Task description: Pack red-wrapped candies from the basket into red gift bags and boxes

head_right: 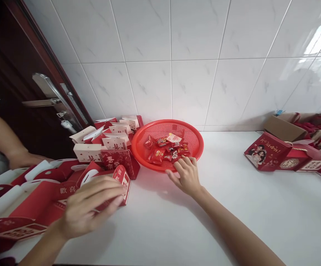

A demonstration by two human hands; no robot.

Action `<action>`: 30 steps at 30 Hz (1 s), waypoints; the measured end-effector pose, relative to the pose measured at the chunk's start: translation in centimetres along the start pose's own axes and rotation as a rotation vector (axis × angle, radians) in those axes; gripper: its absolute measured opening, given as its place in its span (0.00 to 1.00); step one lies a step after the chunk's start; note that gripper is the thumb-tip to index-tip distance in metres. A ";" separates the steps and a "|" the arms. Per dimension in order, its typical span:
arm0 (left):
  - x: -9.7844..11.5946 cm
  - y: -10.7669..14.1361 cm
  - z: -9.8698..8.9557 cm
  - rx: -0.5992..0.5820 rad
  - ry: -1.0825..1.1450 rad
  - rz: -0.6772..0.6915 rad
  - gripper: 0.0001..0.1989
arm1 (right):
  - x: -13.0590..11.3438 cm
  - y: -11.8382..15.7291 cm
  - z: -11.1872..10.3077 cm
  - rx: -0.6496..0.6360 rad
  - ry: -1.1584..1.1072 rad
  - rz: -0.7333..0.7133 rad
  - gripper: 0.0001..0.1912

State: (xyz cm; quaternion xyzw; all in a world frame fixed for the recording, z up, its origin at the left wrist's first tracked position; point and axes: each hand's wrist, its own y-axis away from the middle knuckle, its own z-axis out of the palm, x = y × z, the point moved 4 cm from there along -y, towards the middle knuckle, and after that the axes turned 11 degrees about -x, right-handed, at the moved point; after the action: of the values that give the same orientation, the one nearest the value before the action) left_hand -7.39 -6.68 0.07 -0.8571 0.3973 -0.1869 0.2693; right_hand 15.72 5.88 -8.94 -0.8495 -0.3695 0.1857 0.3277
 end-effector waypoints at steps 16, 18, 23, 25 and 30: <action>-4.6 1.4 -0.3 -0.552 -0.050 -0.317 0.12 | 0.8 -1.0 0.7 -0.040 0.147 0.016 0.04; -3.2 0.3 0.6 -0.566 -0.048 -0.199 0.15 | 1.3 -0.9 0.5 -0.042 0.104 0.029 0.06; 0.8 -2.6 3.5 -0.609 -0.120 0.136 0.13 | 1.3 -0.3 -0.7 0.026 -0.130 0.044 0.14; 1.8 -3.6 4.8 -0.545 -0.160 0.252 0.13 | 1.1 -0.3 -1.6 0.031 -0.258 0.055 0.13; 2.4 -4.5 7.3 -0.497 -0.165 0.390 0.13 | 1.0 -0.7 -4.1 -0.161 -0.654 0.082 0.11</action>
State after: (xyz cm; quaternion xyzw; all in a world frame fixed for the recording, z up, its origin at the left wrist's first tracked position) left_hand 0.58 -3.85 -2.63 -0.8166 0.5643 0.0409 0.1140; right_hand 18.35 5.27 -5.55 -0.7822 -0.4339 0.4319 0.1160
